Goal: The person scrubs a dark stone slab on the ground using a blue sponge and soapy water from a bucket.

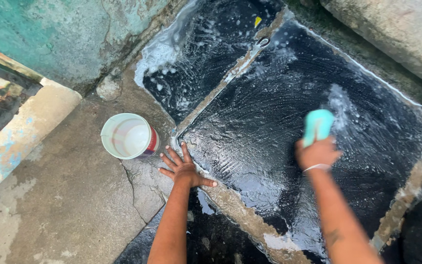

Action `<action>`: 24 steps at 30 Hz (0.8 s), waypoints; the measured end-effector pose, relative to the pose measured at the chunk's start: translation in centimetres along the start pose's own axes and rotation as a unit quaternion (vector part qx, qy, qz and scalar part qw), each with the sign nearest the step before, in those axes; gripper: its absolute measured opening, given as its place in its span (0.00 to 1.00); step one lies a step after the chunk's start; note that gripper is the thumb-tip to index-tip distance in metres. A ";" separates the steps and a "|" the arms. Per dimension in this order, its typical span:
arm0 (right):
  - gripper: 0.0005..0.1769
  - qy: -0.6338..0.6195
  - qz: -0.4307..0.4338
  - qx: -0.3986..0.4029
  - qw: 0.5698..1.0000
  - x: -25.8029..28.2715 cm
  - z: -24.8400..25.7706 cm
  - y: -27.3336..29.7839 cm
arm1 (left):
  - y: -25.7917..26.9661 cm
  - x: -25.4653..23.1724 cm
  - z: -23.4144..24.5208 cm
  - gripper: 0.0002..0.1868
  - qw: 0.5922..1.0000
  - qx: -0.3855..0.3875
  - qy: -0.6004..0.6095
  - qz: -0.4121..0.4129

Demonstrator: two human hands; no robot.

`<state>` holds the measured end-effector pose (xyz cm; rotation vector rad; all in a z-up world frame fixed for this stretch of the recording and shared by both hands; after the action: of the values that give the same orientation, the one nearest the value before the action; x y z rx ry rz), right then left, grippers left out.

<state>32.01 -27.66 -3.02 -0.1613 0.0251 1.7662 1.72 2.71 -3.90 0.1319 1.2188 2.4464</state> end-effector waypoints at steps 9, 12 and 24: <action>0.36 -0.198 0.310 0.149 0.918 14.5 9.0 21.1 | 1.3 -0.3 0.9 0.99 1.000 0.006 0.016 0.009; 0.34 -0.129 0.156 0.244 0.948 10.8 6.3 16.3 | 0.9 -0.5 0.9 0.99 1.000 0.003 0.022 0.005; 0.48 0.045 -0.005 -0.091 0.995 -0.8 0.8 0.8 | 0.0 -0.2 0.2 0.99 1.000 0.001 -0.003 -0.002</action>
<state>31.33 -28.52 -2.19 -0.3721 -0.0714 1.7497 1.96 2.73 -3.78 0.1379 1.2171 2.4400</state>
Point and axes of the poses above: each hand's wrist, its own y-axis away from the middle knuckle, its own z-axis out of the back of the hand, x = y × z, the point moved 5 cm from there along -y, towards the middle knuckle, and after that the axes turned 6 degrees about y, right-handed, at the moved point
